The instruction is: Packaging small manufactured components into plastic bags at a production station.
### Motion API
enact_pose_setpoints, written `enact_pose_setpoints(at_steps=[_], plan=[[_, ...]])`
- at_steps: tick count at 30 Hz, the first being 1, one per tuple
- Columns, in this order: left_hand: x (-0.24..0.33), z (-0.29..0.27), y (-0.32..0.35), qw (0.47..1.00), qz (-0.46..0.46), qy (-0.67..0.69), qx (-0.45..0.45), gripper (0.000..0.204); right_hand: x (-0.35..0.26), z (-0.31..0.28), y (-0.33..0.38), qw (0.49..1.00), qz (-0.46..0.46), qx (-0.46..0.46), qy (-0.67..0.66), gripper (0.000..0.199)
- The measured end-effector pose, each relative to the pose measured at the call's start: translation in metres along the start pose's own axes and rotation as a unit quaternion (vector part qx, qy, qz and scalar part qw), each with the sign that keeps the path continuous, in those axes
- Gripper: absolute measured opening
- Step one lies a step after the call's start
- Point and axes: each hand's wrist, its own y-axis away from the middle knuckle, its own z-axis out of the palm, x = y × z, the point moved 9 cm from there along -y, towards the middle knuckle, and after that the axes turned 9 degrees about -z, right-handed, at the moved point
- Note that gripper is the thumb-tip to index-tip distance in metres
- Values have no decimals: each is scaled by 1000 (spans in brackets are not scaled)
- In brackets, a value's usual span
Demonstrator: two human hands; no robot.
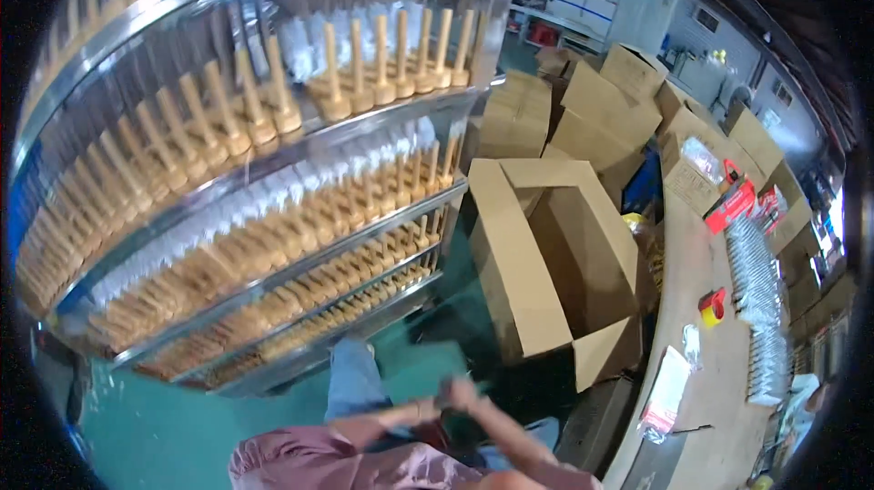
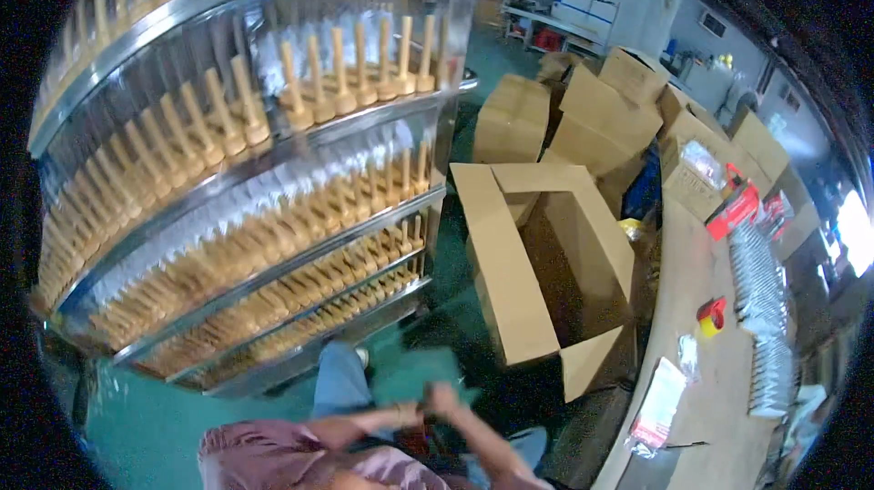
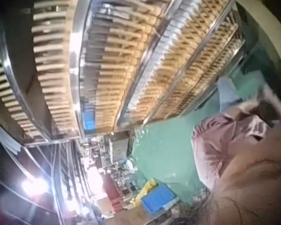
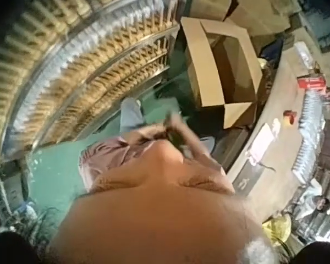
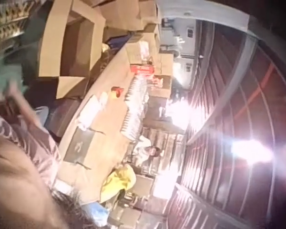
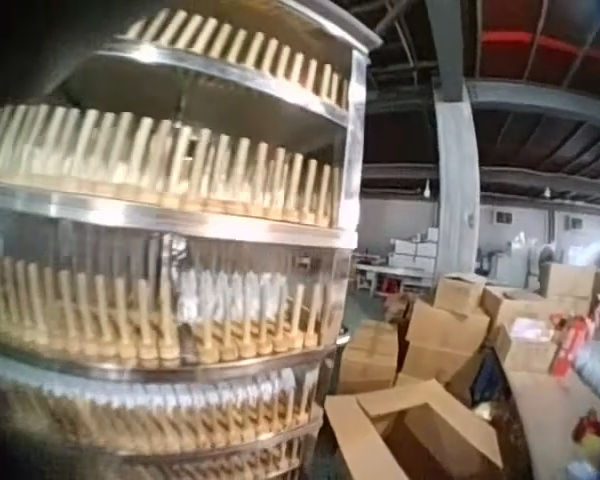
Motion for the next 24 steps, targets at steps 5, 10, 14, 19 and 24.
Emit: enact_pose_setpoints(at_steps=[5, 10, 14, 19, 24], plan=[[273, -311, 247, 726, 387, -98, 560, 35, -189, -427, -62, 838, -225, 454, 202, 39], [307, -444, 305, 576, 218, -284, 735, 39, -213, -481, -150, 795, -234, 443, 341, 42], [280, -483, 255, 690, 143, -331, 627, 38, -190, -477, -181, 858, -140, 381, 314, 45], [266, -489, 245, 727, 198, -360, 550, 36, -186, -463, -190, 882, -147, 424, 144, 44], [245, -492, 278, 724, 177, -347, 569, 41, -195, -453, -186, 894, -198, 396, 64, 45]])
